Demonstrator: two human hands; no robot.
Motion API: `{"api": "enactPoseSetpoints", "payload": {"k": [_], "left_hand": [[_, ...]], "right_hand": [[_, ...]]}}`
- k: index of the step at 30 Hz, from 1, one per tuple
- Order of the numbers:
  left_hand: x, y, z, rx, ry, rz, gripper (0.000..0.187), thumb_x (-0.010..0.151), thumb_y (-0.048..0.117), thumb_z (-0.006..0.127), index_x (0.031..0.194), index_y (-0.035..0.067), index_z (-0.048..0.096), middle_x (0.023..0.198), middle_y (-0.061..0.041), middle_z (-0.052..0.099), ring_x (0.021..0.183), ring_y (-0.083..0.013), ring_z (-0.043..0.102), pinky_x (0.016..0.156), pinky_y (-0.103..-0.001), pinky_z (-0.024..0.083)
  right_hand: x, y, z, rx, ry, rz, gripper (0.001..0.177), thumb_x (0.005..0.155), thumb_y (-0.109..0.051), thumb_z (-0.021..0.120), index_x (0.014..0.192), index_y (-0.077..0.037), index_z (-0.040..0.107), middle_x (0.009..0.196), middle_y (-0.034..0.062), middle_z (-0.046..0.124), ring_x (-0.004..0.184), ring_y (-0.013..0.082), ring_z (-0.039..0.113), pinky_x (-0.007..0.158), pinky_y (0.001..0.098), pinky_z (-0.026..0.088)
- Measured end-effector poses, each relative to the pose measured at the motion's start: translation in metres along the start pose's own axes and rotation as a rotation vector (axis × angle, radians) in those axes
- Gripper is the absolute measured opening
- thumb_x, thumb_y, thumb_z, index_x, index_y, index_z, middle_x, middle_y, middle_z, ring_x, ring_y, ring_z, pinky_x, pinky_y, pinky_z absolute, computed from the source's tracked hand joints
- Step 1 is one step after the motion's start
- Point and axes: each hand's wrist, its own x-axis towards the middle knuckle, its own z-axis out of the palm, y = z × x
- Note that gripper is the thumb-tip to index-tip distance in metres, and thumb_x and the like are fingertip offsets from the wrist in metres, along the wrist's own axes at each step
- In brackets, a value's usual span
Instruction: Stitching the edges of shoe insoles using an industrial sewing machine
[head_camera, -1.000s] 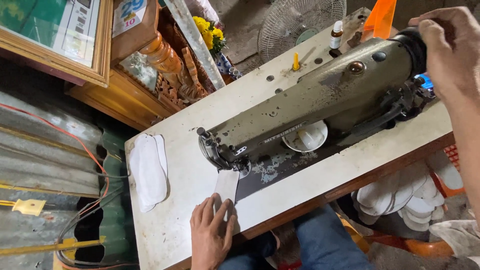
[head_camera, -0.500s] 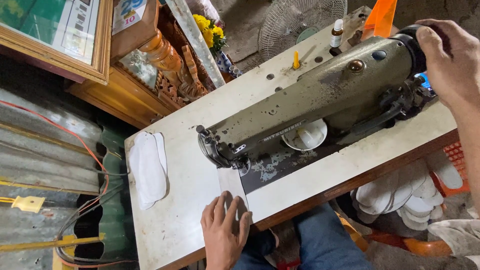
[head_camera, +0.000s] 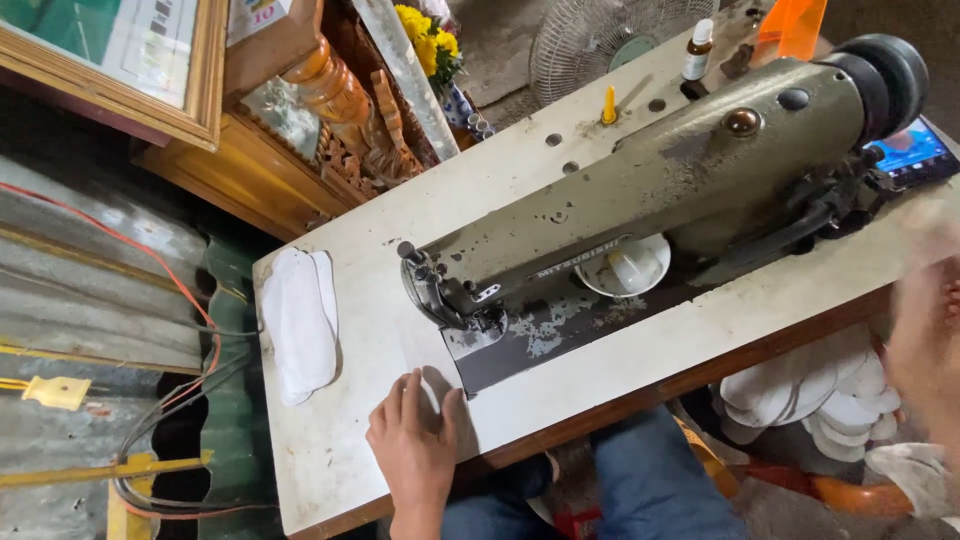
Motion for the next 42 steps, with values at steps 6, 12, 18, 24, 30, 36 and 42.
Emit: {"api": "enactPoseSetpoints", "payload": {"k": [6, 12, 18, 24, 30, 36, 42], "left_hand": [[0.040, 0.007, -0.025, -0.339, -0.443, -0.639, 0.061, 0.089, 0.011, 0.074, 0.147, 0.015, 0.056, 0.124, -0.005, 0.071, 0.093, -0.0207, 0.069, 0.086, -0.040, 0.059], [0.042, 0.042, -0.022, -0.291, -0.272, -0.859, 0.048, 0.091, 0.055, 0.068, 0.127, 0.024, 0.068, 0.094, 0.003, 0.072, 0.091, -0.0167, 0.067, 0.090, -0.031, 0.047], [0.136, -0.316, 0.131, -0.929, -0.712, -0.779, 0.034, 0.096, 0.048, 0.038, 0.125, 0.048, 0.054, 0.131, 0.025, 0.058, 0.141, 0.0142, 0.044, 0.114, -0.045, 0.026], [0.255, -0.365, 0.102, -0.705, -0.159, -0.746, 0.034, 0.091, 0.042, 0.046, 0.116, 0.045, 0.069, 0.117, 0.021, 0.072, 0.116, 0.0023, 0.067, 0.086, -0.021, 0.047], [0.120, -0.148, -0.003, 0.276, 0.107, 0.113, 0.049, 0.102, 0.048, 0.073, 0.105, -0.001, 0.075, 0.093, -0.023, 0.071, 0.083, -0.0431, 0.068, 0.072, -0.051, 0.050], [0.070, -0.113, 0.003, 0.163, -0.224, -0.298, 0.092, 0.084, 0.079, 0.050, 0.156, 0.022, 0.044, 0.167, -0.023, 0.030, 0.153, -0.0470, 0.023, 0.116, -0.064, 0.021], [0.058, -0.127, 0.016, 0.009, 0.150, -0.047, 0.052, 0.096, 0.040, 0.068, 0.132, 0.002, 0.065, 0.139, -0.033, 0.058, 0.123, -0.0493, 0.056, 0.095, -0.062, 0.045]], "right_hand": [[-0.164, -0.066, 0.061, 0.198, -0.099, -0.145, 0.034, 0.086, -0.024, 0.074, 0.117, -0.011, 0.072, 0.121, 0.0075, 0.075, 0.111, 0.0252, 0.073, 0.102, 0.0389, 0.055], [-0.211, -0.085, 0.079, 0.324, -0.416, -0.030, 0.042, 0.100, -0.032, 0.064, 0.136, -0.011, 0.064, 0.151, 0.0124, 0.055, 0.141, 0.0331, 0.050, 0.116, 0.0469, 0.040], [-0.210, -0.052, 0.080, 0.450, -0.394, 0.140, 0.039, 0.102, -0.028, 0.062, 0.134, -0.006, 0.066, 0.144, 0.0108, 0.062, 0.139, 0.0327, 0.050, 0.113, 0.0515, 0.042], [-0.254, 0.050, 0.138, 0.197, -0.433, 0.497, 0.035, 0.096, -0.037, 0.062, 0.124, -0.017, 0.070, 0.120, 0.0087, 0.073, 0.112, 0.0361, 0.070, 0.087, 0.0487, 0.060], [-0.296, 0.145, 0.241, -0.130, -0.649, -0.014, 0.032, 0.096, -0.029, 0.050, 0.097, -0.014, 0.079, 0.125, 0.0068, 0.072, 0.129, 0.0321, 0.059, 0.109, 0.0445, 0.049], [-0.370, 0.211, 0.321, -0.592, -0.458, 0.226, 0.036, 0.080, -0.026, 0.058, 0.113, -0.017, 0.069, 0.118, 0.0077, 0.070, 0.114, 0.0292, 0.068, 0.081, 0.0485, 0.057], [-0.368, 0.205, 0.308, -0.769, -0.472, 0.252, 0.046, 0.073, -0.029, 0.062, 0.119, -0.023, 0.071, 0.122, 0.0053, 0.070, 0.119, 0.0265, 0.064, 0.096, 0.0368, 0.055]]}}
